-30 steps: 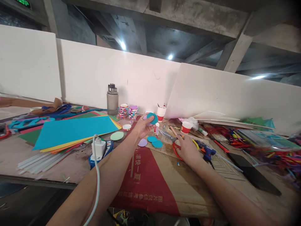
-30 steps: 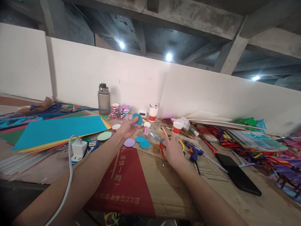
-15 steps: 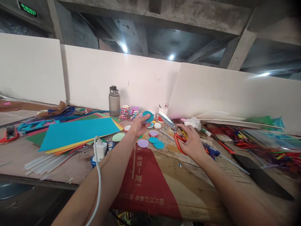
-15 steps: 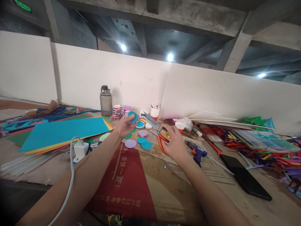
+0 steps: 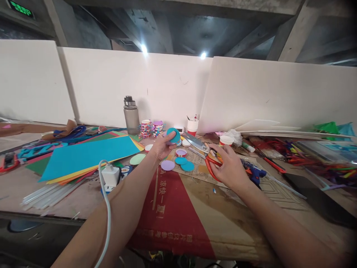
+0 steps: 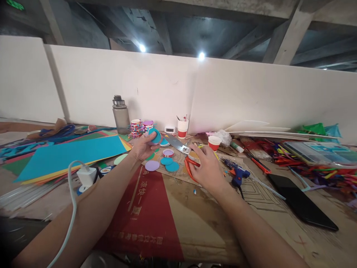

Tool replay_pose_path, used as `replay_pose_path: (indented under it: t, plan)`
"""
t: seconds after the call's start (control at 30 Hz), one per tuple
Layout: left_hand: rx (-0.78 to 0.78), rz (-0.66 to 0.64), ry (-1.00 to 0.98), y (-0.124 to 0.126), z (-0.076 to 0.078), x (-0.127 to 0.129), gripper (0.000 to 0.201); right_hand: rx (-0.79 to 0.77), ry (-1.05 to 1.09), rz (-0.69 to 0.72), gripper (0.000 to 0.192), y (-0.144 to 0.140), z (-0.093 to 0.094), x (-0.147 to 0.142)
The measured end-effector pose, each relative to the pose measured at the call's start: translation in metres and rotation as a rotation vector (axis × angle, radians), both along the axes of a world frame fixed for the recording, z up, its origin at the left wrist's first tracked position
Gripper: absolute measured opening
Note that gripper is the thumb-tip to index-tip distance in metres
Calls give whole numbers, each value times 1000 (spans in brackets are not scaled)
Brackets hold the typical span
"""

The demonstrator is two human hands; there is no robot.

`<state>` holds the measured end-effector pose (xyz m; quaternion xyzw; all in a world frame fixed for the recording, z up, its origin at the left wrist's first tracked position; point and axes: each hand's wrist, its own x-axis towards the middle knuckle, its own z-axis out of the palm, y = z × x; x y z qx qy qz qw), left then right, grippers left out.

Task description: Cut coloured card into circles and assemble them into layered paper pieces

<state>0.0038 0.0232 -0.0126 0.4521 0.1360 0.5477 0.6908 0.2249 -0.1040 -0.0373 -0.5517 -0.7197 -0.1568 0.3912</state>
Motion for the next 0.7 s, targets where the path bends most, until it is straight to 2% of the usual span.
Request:
replay_pose_path:
  t: [0.47, 0.7]
  plan:
    - [67, -54, 37, -1, 2, 0, 42, -25, -43, -17, 48, -4, 1, 0]
    - [34, -26, 60, 1, -1, -1, 42, 6, -124, -47, 47, -4, -1, 2]
